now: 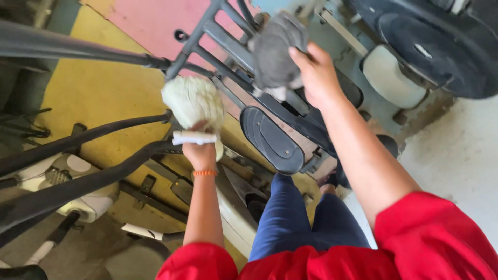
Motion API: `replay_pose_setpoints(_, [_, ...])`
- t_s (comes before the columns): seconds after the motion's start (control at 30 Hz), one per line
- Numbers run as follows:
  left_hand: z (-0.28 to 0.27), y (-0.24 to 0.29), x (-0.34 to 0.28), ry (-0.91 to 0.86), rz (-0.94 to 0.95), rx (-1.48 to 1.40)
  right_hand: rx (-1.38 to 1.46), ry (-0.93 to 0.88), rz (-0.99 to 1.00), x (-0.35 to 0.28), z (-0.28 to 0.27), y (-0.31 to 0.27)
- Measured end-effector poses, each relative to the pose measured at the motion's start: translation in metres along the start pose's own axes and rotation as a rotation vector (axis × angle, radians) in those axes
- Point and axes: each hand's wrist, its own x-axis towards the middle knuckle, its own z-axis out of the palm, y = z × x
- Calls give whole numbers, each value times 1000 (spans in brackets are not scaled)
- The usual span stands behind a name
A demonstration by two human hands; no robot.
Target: Cleaning and wiping down various parts of an elliptical machine and exercise equipment using a spray bottle and cloth.
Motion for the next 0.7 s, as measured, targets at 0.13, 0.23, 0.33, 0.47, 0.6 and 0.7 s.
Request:
replay_pose_setpoints(0.13, [-14, -25, -31, 37, 43, 86, 39, -132, -245, 62, 53, 15])
replay_pose_setpoints(0.23, [-19, -36, -51, 1, 35, 85, -445, -79, -224, 96, 65, 51])
replay_pose_setpoints(0.33, [-18, -30, -63, -10, 119, 72, -745, 99, -222, 92, 35, 100])
replay_pose_setpoints(0.47, [8, -37, -78, -35, 161, 165, -661, -62, -402, -18, 44, 58])
replay_pose_setpoints(0.6, [51, -37, -99, -118, 299, 99, -87, -235, 319, -85, 6, 92])
replay_pose_setpoints(0.7, [77, -5, -124, -166, 470, 28, -4, -210, 450, -103, -44, 116])
